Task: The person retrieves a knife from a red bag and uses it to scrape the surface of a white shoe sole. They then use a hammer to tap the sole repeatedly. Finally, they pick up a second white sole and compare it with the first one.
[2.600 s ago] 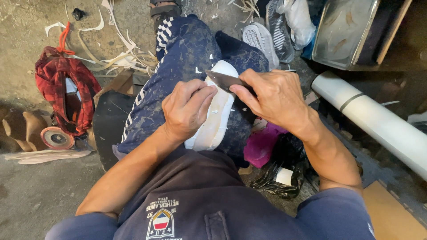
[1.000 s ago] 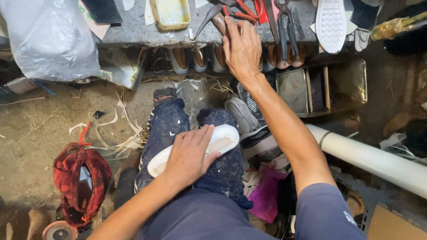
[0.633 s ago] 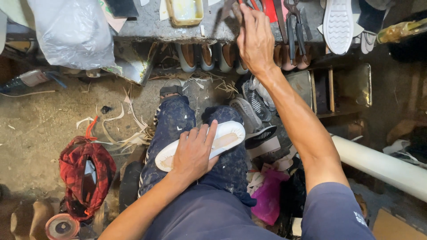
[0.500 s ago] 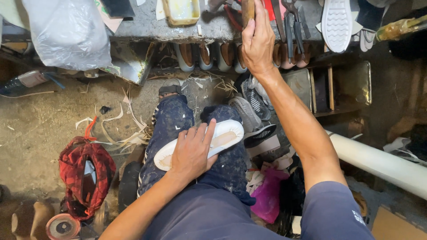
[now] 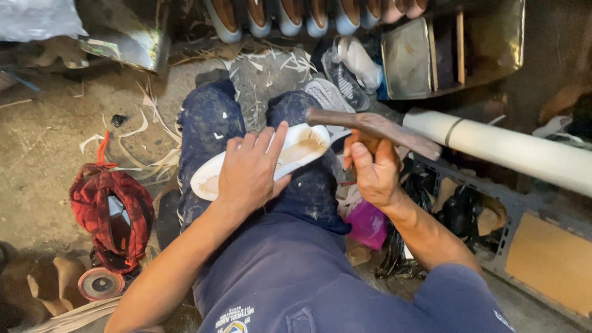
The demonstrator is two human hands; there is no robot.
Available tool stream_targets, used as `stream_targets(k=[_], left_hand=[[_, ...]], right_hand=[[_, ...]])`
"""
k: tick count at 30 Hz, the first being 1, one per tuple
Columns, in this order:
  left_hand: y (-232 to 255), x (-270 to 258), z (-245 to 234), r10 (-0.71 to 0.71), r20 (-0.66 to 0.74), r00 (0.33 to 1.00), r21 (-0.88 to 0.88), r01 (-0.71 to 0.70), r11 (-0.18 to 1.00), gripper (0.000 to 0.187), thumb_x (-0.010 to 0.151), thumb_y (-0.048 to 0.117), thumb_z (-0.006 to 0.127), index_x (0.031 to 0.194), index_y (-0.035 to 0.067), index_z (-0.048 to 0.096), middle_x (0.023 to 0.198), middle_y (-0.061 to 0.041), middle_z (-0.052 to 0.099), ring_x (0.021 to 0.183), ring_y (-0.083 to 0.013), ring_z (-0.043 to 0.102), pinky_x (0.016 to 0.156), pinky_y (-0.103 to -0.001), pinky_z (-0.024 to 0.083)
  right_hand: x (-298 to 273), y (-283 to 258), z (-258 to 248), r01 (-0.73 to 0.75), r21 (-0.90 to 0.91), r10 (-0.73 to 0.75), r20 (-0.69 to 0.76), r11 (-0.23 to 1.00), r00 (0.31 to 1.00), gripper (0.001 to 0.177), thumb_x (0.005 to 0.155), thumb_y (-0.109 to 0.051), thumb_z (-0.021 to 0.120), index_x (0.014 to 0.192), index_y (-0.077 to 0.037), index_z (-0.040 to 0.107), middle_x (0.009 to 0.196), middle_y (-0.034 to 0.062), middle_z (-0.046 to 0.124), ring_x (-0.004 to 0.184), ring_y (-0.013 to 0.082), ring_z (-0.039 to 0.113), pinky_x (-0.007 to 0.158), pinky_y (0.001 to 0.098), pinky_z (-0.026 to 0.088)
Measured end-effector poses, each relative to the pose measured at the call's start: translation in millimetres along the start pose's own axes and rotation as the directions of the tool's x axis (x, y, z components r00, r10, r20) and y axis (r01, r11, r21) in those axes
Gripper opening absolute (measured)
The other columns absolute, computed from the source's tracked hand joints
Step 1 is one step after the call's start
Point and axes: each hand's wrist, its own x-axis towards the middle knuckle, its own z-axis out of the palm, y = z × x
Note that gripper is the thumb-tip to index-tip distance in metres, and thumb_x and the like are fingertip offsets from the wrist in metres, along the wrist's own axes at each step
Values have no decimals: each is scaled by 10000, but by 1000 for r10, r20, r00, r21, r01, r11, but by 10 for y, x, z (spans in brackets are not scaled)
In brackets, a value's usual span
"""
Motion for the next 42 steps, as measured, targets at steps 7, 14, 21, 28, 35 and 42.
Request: stream_targets(k=[7, 14, 21, 28, 35, 42], left_hand=[[140, -8, -15, 17, -10, 1000, 91, -16, 996, 1090, 609, 557, 871, 1527, 112, 487, 1244, -92, 623, 1068, -263, 615, 893, -424, 454], [193, -17, 1, 37, -59, 998, 161, -27, 987, 1132, 545, 532, 905, 1511, 99, 501, 1232, -120, 624, 1040, -284, 607, 888, -431, 451], [208, -2, -8, 46, -90, 995, 188, -28, 982, 1150, 541, 542, 920, 1517, 105, 499, 1228, -120, 621, 1036, -288, 602, 879, -425, 444], [257, -24, 8, 15, -74, 997, 152, -4, 988, 1089, 567, 522, 904, 1498, 108, 522, 1213, -116, 630, 1027, -284, 615, 875, -425, 451], [229, 23, -36, 17, -70, 997, 150, -7, 989, 1115, 532, 511, 919, 1496, 113, 522, 1211, -107, 626, 1002, -278, 621, 870, -429, 459], [197, 91, -23, 14, -74, 997, 157, -2, 988, 1083, 571, 536, 887, 1501, 121, 519, 1208, -95, 624, 998, -270, 624, 862, -424, 459]], right_hand=[[-268, -266, -247, 67, -304, -9, 187, 950, 982, 237, 1045, -213, 495, 993, -50, 659, 810, 52, 725, 656, 183, 670, 653, 300, 572], [-40, -175, -188, 385, -504, -287, 264, 773, 921, 197, 993, -154, 710, 908, 20, 744, 753, 185, 687, 700, 418, 687, 564, 416, 560], [-115, -251, -147, 396, -406, -374, 137, 823, 917, 241, 989, -146, 671, 878, 61, 727, 766, 221, 699, 691, 435, 697, 633, 448, 573], [-394, 46, -251, 326, -554, -298, 143, 766, 944, 231, 989, -168, 694, 943, 49, 761, 836, 230, 719, 762, 439, 697, 699, 471, 561], [-213, -372, -333, 240, -584, -308, -17, 775, 951, 216, 981, -123, 706, 884, 62, 761, 813, 237, 708, 778, 441, 694, 738, 461, 555], [-235, -152, -162, 258, -526, -256, 77, 811, 964, 113, 926, -99, 768, 906, 11, 782, 756, 167, 736, 735, 386, 721, 704, 438, 574]])
